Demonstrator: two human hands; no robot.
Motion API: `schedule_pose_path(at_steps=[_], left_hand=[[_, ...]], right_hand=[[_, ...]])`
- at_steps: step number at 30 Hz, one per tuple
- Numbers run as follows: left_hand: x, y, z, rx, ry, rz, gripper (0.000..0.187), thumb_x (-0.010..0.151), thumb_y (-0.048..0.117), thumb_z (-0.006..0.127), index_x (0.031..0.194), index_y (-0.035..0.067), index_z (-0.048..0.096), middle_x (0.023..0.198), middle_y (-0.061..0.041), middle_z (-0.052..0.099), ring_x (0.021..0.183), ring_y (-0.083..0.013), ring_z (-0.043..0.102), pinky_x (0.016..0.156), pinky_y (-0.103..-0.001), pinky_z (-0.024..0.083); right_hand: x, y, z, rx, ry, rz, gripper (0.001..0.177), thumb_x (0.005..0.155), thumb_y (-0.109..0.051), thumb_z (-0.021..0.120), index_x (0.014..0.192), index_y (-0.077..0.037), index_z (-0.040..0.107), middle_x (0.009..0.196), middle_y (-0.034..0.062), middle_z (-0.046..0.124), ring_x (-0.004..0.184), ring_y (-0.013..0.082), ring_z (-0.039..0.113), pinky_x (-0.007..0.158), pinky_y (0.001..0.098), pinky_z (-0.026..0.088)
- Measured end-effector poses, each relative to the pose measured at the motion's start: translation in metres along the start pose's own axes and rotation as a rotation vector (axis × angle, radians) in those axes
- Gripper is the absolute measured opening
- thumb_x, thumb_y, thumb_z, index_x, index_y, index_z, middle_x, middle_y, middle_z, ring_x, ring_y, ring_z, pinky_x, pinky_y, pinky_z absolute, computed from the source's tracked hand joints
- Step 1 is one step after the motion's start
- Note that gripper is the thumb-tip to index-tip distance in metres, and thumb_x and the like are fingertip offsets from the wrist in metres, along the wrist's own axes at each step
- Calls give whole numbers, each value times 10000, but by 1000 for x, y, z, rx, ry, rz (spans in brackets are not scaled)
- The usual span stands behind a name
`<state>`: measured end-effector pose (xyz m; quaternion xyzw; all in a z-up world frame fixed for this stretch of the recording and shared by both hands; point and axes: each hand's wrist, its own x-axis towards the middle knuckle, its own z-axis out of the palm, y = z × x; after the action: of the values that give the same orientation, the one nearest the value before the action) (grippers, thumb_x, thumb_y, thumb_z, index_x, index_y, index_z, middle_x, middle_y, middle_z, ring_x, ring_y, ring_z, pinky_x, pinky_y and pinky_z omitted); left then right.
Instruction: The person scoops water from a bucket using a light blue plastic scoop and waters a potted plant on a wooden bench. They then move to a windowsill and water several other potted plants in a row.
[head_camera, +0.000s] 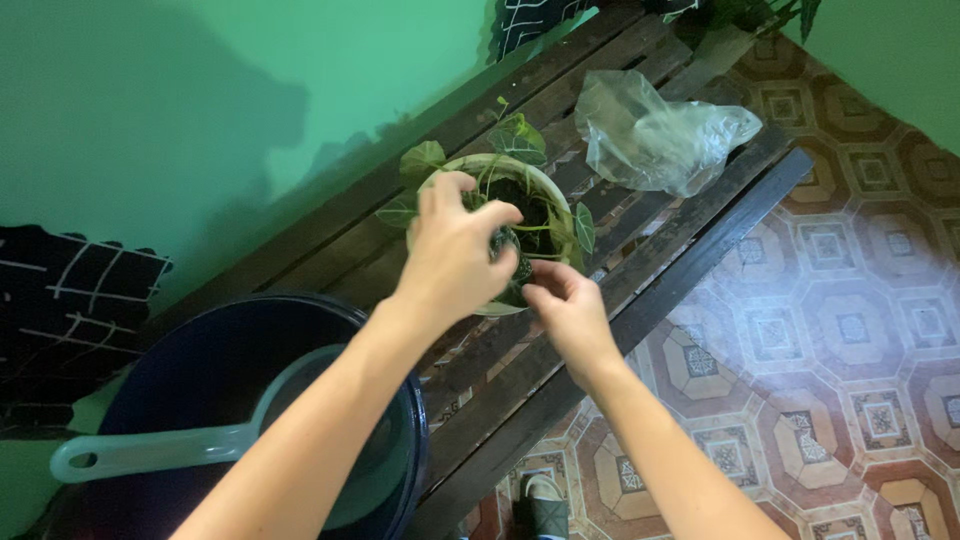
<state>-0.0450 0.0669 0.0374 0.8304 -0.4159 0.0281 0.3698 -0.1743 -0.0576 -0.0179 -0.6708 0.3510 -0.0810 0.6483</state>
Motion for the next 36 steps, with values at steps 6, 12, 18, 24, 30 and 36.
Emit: schedule_pose_path(at_steps=[6, 12, 18, 24, 30, 36], left_hand=[[0, -2, -1, 59, -140, -36, 511, 728, 116, 705, 1234, 183, 678, 1334, -195, 561, 1251, -426, 478, 981, -610, 393], [2, -23, 11, -103, -197, -280, 568, 768, 92, 699, 1322, 107, 575, 1101, -214, 701, 1083, -407, 632, 998, -556, 437], [11, -48, 9, -226, -242, -478, 434, 791, 86, 722, 1220, 74, 657, 1063, -237, 733, 980, -357, 728, 882, -422, 553], [9, -50, 8, -200, -257, -516, 373, 788, 72, 707, 1160, 74, 710, 987, -224, 749, 933, -336, 737, 856, -414, 557], [19, -53, 13, -223, -236, -519, 367, 774, 51, 695, 1140, 77, 711, 944, -229, 754, 890, -341, 750, 834, -417, 557], [27, -51, 17, -249, -186, -545, 369, 764, 20, 665, 1128, 58, 714, 929, -231, 748, 869, -340, 750, 821, -415, 556]], right_hand=[[30, 0, -31, 210, -7, 105, 288, 880, -78, 659, 1161, -51, 718, 879, 38, 716, 714, 146, 650, 577, 305, 490], [52, -3, -45, 430, -26, 172, 264, 907, -50, 642, 1161, -36, 711, 871, 52, 691, 703, 170, 632, 616, 359, 507], [57, -14, -49, 515, -34, 217, 321, 910, -25, 574, 1210, 30, 674, 996, 121, 714, 843, 230, 704, 724, 390, 539], [48, -7, -42, 276, -65, 36, 450, 810, 41, 674, 1260, 44, 661, 1083, 137, 731, 886, 259, 727, 727, 385, 577], [28, 8, -36, -527, 168, -302, 325, 786, -168, 769, 1098, -78, 774, 1069, 112, 808, 923, 235, 788, 826, 352, 583], [20, 9, -20, -838, 212, -281, 275, 784, -305, 759, 1015, -171, 827, 1093, 84, 748, 1169, 366, 543, 1003, 623, 341]])
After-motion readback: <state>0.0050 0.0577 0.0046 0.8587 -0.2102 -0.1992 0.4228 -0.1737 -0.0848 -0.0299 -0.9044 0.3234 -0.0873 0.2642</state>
